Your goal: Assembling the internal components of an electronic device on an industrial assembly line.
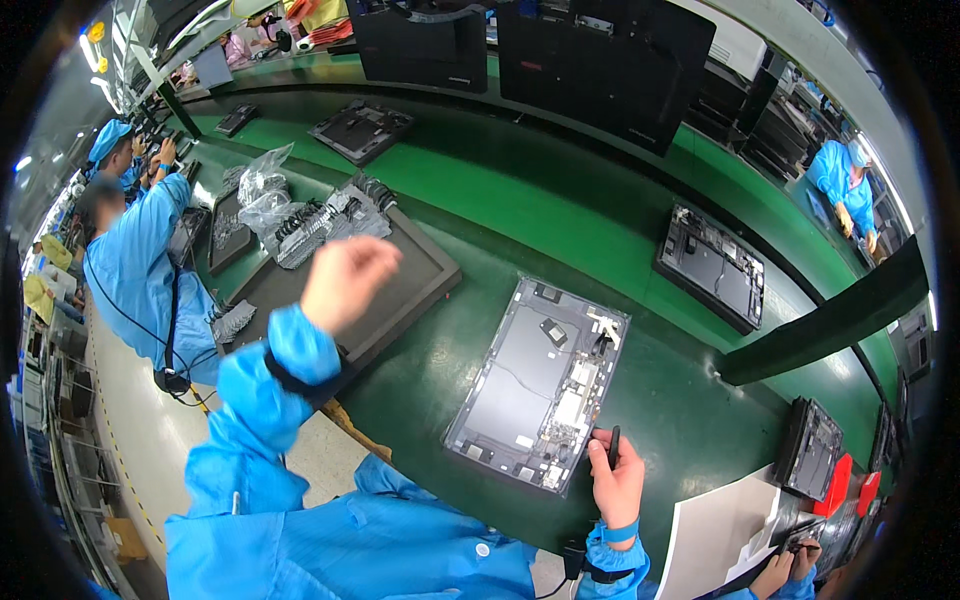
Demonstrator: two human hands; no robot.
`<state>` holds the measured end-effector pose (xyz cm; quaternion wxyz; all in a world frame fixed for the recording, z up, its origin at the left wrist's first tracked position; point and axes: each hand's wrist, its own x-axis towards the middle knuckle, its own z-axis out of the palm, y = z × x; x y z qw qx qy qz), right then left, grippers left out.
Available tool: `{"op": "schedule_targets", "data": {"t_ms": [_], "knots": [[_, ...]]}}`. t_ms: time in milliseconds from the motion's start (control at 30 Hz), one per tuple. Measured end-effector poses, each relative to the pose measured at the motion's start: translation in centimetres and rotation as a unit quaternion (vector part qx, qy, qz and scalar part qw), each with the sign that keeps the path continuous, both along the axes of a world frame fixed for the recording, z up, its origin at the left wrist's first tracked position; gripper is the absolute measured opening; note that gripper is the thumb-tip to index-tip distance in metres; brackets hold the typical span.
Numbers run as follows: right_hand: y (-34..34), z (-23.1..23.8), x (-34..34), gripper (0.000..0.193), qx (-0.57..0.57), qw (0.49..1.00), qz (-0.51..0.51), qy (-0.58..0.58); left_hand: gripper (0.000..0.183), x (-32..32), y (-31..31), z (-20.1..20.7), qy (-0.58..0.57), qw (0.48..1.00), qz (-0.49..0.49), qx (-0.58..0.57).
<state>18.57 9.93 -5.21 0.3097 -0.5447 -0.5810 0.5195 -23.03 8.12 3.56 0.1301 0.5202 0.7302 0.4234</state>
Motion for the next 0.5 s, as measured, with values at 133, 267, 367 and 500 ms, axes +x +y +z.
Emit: {"op": "schedule_targets", "data": {"t_ms": [133, 267, 367, 500], "knots": [[0.2, 0.1, -0.2, 0.018, 0.000, 1.000, -0.003, 0.010, 0.011, -9.6, 3.4, -3.8, 0.204, 0.972, 0.119, 0.015], [0.4, -0.3, 0.1, 0.017, -0.007, 0.999, -0.018, 0.032, 0.013, -11.5, 4.3, -6.3, 0.351, 0.931, 0.098, -0.018], [0.2, 0.0, 0.1, 0.015, -0.010, 0.999, -0.029, 0.035, 0.024, -12.0, 4.4, -7.4, 0.247, 0.961, 0.117, -0.052], [0.1, -0.4, 0.2, 0.014, -0.007, 0.999, -0.034, 0.034, 0.039, -8.5, 4.1, -5.9, 0.295, 0.938, 0.151, -0.098]]}}
